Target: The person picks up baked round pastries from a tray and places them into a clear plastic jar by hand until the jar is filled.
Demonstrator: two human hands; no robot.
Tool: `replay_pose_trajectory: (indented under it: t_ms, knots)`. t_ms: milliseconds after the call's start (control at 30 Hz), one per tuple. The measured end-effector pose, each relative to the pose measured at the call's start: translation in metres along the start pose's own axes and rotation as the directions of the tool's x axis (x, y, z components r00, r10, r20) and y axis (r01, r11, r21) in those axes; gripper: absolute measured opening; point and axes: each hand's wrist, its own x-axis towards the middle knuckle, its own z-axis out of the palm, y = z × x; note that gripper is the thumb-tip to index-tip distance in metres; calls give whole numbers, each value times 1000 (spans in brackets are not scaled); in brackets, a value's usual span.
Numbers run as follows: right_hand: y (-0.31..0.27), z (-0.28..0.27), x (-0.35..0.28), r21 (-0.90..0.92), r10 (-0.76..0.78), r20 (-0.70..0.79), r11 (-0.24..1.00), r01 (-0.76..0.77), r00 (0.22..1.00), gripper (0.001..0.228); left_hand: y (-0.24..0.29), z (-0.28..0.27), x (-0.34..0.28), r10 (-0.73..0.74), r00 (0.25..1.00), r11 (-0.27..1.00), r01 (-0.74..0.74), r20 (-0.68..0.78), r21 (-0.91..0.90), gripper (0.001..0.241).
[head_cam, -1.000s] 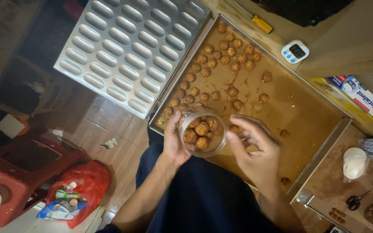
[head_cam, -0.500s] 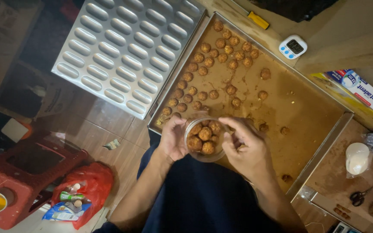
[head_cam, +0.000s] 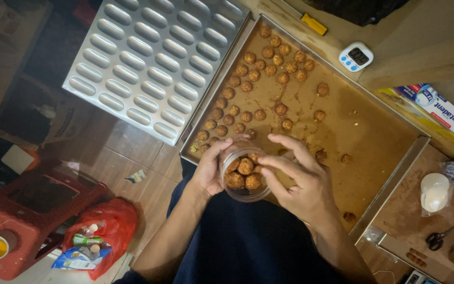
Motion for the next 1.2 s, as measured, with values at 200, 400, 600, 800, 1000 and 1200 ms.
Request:
replay_pose_trajectory:
  t_ms: [200, 400, 600, 800, 1000, 1200]
  knots:
    - [-11, 0, 8, -191, -47, 114, 979, 68, 992, 30, -4, -2, 1, 24, 1000, 1000, -24, -9, -6, 49]
    - [-14, -1, 11, -281, 9, 240, 958, 61, 971, 36, -6, -2, 1, 24, 1000, 999, -24, 3, -38, 48]
    - [-12, 1, 10, -300, 66, 299, 954, 28, 952, 37, -7, -3, 0, 31, 1000, 998, -31, 1, -49, 47]
    - [-15, 1, 10, -293, 55, 288, 956, 33, 956, 35, -10, -8, 2, 62, 998, 997, -61, 16, -50, 50]
    - [-21, 7, 10, -249, 23, 270, 967, 47, 963, 35, 0, -4, -8, 73, 995, 997, -70, 65, -43, 58]
    - [-20, -5, 7, 32, -82, 189, 996, 77, 978, 38, 7, -18, -14, 125, 988, 991, -118, 97, -67, 64]
